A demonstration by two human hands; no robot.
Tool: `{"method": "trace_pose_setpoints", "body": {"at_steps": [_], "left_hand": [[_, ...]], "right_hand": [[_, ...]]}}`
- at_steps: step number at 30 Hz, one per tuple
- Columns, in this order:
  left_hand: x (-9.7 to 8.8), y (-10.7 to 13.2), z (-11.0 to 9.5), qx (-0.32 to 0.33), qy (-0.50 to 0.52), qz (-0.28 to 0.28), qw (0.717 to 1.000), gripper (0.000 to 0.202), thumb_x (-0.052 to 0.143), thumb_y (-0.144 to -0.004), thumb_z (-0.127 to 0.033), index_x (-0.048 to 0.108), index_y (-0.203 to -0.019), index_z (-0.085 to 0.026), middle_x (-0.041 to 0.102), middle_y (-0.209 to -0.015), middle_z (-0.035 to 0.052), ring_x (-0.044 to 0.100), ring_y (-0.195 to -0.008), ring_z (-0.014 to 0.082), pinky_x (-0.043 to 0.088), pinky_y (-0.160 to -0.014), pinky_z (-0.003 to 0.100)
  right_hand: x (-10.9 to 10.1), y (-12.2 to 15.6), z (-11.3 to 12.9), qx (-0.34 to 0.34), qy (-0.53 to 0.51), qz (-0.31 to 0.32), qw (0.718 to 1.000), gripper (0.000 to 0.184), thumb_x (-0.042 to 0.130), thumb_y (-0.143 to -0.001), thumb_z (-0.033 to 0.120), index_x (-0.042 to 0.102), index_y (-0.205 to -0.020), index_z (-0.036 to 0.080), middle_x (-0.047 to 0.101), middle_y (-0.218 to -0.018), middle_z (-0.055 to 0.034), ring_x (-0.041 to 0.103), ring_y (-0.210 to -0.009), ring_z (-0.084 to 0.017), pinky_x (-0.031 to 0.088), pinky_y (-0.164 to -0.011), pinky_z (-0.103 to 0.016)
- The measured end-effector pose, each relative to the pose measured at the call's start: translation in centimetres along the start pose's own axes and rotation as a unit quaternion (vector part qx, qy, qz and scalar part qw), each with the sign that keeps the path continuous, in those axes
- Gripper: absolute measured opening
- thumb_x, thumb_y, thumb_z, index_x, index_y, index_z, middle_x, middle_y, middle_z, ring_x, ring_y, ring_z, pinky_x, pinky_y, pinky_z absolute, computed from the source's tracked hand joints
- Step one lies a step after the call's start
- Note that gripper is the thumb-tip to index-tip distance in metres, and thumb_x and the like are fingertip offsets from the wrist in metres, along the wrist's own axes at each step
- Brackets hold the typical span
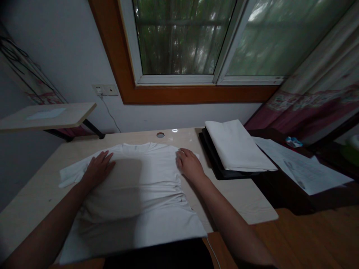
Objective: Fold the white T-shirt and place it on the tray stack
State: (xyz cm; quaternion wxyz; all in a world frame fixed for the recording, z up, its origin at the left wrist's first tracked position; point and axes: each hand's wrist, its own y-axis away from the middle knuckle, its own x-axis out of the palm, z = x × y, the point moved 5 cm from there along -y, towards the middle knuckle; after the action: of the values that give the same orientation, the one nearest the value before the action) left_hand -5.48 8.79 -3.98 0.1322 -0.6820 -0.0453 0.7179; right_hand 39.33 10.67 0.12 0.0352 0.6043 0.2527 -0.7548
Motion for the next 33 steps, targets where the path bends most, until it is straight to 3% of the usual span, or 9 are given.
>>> {"method": "trace_pose_setpoints", "body": {"at_steps": [5,11,18,22,25,29,33], "left_hand": [[0.3,-0.8,0.0,-0.012,-0.013,0.046,0.999,0.065,0.027,-0.103,-0.052,0.042,-0.152,-0.012,0.034,-0.162,0.0196,0.025,-0.152,0.0372,0.027,-0.117,0.063],[-0.4,-2.3,-1.9,-0.028,-0.034,0.076,0.996,0.070,0.025,-0.102,-0.054,0.047,-0.148,-0.005,0.039,-0.157,0.0259,0.026,-0.151,0.0407,0.025,-0.117,0.064],[0.0,-4.8,-4.6,-0.061,0.014,0.045,0.997,0.063,0.027,-0.103,-0.051,0.049,-0.148,-0.011,0.039,-0.158,0.0229,0.030,-0.150,0.0402,0.026,-0.116,0.065],[0.3,-5.3,-5.5,-0.079,0.034,-0.019,0.996,0.062,0.029,-0.103,-0.049,0.049,-0.148,-0.011,0.037,-0.160,0.0214,0.029,-0.151,0.0380,0.021,-0.119,0.064],[0.8,-5.3,-5.7,-0.088,0.034,-0.037,0.995,0.063,0.029,-0.102,-0.049,0.047,-0.150,-0.011,0.036,-0.161,0.0196,0.029,-0.151,0.0360,0.017,-0.122,0.062],[1.2,-5.3,-5.6,-0.093,0.032,-0.039,0.994,0.062,0.030,-0.102,-0.050,0.045,-0.152,-0.016,0.035,-0.162,0.0162,0.028,-0.152,0.0350,0.016,-0.121,0.062],[1.3,-5.4,-5.7,-0.094,0.041,-0.039,0.994,0.063,0.032,-0.101,-0.052,0.045,-0.153,-0.017,0.035,-0.162,0.0165,0.030,-0.151,0.0370,0.019,-0.120,0.064]], "right_hand": [[3.3,-0.3,1.0,-0.025,0.002,0.061,0.998,0.051,0.038,-0.107,0.043,0.051,-0.147,0.014,0.041,-0.158,-0.0166,0.033,-0.148,-0.033,0.033,-0.119,-0.052],[4.7,-0.9,-1.4,-0.011,0.005,0.109,0.994,0.064,0.023,-0.108,0.057,0.036,-0.158,0.021,0.023,-0.167,-0.0087,0.016,-0.155,-0.029,0.022,-0.124,-0.055],[5.3,-3.4,-6.1,0.020,-0.003,0.172,0.985,0.062,0.013,-0.107,0.056,0.029,-0.161,0.030,0.015,-0.169,0.0004,0.008,-0.156,-0.026,0.015,-0.126,-0.053],[5.5,-5.2,-8.0,0.031,0.009,0.203,0.979,0.061,0.017,-0.107,0.053,0.026,-0.162,0.029,0.012,-0.169,0.0000,0.007,-0.156,-0.026,0.015,-0.126,-0.054],[5.3,-6.5,-8.6,0.042,0.021,0.213,0.976,0.058,0.024,-0.107,0.047,0.029,-0.161,0.025,0.015,-0.169,-0.0029,0.012,-0.155,-0.029,0.020,-0.124,-0.056],[4.7,-8.3,-7.5,0.069,0.035,0.179,0.981,0.054,0.033,-0.104,0.031,0.040,-0.155,0.014,0.027,-0.164,-0.0139,0.027,-0.151,-0.035,0.031,-0.119,-0.058],[5.4,-9.8,-3.1,0.059,0.033,0.129,0.989,0.057,0.032,-0.105,0.032,0.034,-0.156,0.006,0.022,-0.165,-0.0196,0.023,-0.152,-0.036,0.027,-0.120,-0.056]]}}
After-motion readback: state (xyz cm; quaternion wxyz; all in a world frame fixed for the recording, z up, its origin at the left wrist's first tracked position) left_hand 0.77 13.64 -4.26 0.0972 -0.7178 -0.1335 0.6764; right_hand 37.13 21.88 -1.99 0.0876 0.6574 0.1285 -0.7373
